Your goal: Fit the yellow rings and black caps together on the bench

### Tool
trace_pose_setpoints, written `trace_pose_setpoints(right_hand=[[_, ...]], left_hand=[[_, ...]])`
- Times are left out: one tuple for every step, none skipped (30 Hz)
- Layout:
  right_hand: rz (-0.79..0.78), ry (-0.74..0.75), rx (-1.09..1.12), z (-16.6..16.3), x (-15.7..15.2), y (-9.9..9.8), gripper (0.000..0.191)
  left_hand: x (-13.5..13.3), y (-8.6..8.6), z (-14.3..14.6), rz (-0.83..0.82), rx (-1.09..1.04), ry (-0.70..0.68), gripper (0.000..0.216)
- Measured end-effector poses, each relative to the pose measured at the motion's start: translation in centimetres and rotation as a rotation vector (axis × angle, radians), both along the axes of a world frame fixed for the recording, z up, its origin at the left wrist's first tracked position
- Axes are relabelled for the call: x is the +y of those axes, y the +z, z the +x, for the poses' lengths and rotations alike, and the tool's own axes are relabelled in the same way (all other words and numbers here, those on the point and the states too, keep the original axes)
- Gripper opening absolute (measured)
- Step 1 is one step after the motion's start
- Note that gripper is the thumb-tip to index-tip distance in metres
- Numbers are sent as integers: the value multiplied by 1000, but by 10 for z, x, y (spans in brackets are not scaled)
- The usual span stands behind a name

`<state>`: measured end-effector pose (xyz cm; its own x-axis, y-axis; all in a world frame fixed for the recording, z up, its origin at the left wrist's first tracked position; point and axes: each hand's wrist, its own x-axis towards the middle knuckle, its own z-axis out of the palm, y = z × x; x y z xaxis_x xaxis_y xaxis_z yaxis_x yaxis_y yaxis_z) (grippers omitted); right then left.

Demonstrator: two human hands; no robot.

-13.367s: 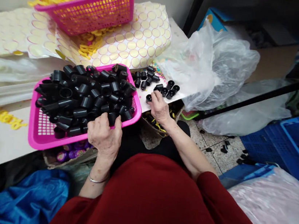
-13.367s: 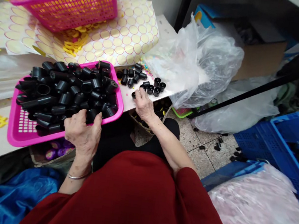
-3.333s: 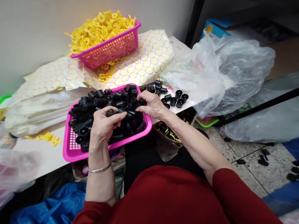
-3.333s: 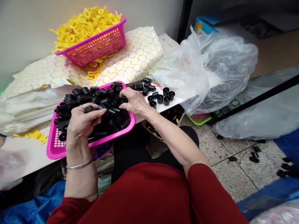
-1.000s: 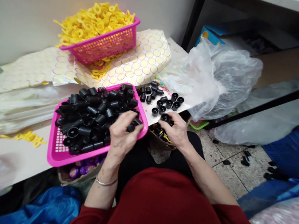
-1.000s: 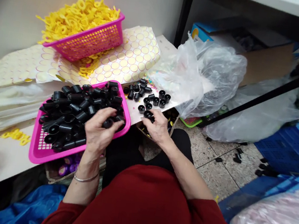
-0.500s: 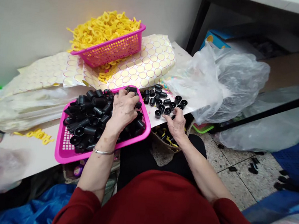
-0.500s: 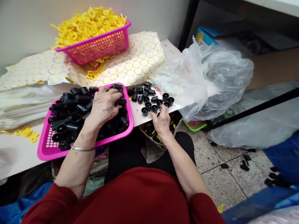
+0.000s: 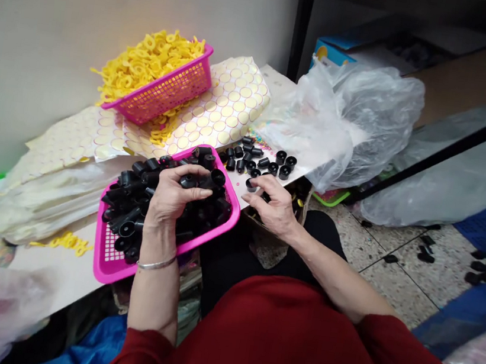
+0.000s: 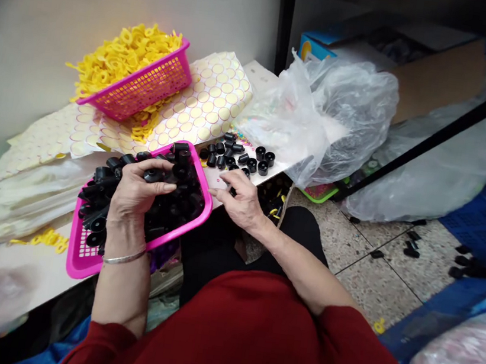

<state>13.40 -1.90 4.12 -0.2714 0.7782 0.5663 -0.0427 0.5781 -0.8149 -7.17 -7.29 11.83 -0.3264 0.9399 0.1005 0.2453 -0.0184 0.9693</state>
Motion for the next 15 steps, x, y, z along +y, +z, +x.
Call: trace_pose_setpoints(right_hand=[[41,45,24,-5,-2,11,26],[81,82,41,-10,-4,20,30],[116,110,52,-15,-5,28,33],[145,126,59,-19,-7,34,33],[166,130,60,-24,-8,38,32],[183,126,58,-28,-9,40,29],[195,119,57,-31,-10,40,27],[205,115,58,-33,-10,40,24],[208,116,61,-34,-11,39,23],[201,122,67,-33,-11,39,21],[181,131,76,-32,-12,39,21],[144,131,92,-31,-12,39,21],[90,122,118,-29,-12,41,22],[27,105,152,-26,-11,42,24],[-37,82,194,-24,-10,45,27]], left_hand=[[-1,0,1,6,-70,-30,47],[-2,0,3,6,-123,-60,47],[-2,-1,4,0,-162,-90,47],[-1,-2,5,-7,-189,-115,46],[-1,-3,6,-15,-208,-133,46],[-1,-5,7,-25,-218,-145,46],[-1,-6,7,-36,-222,-152,46],[-1,-8,8,-48,-222,-156,47],[0,-10,9,-58,-221,-160,47],[0,-11,10,-65,-220,-165,47],[0,-11,11,-69,-218,-172,47],[0,-11,12,-71,-213,-179,47],[0,-10,14,-72,-204,-185,47],[0,-8,16,-77,-190,-189,47],[0,-7,18,-89,-173,-192,46]])
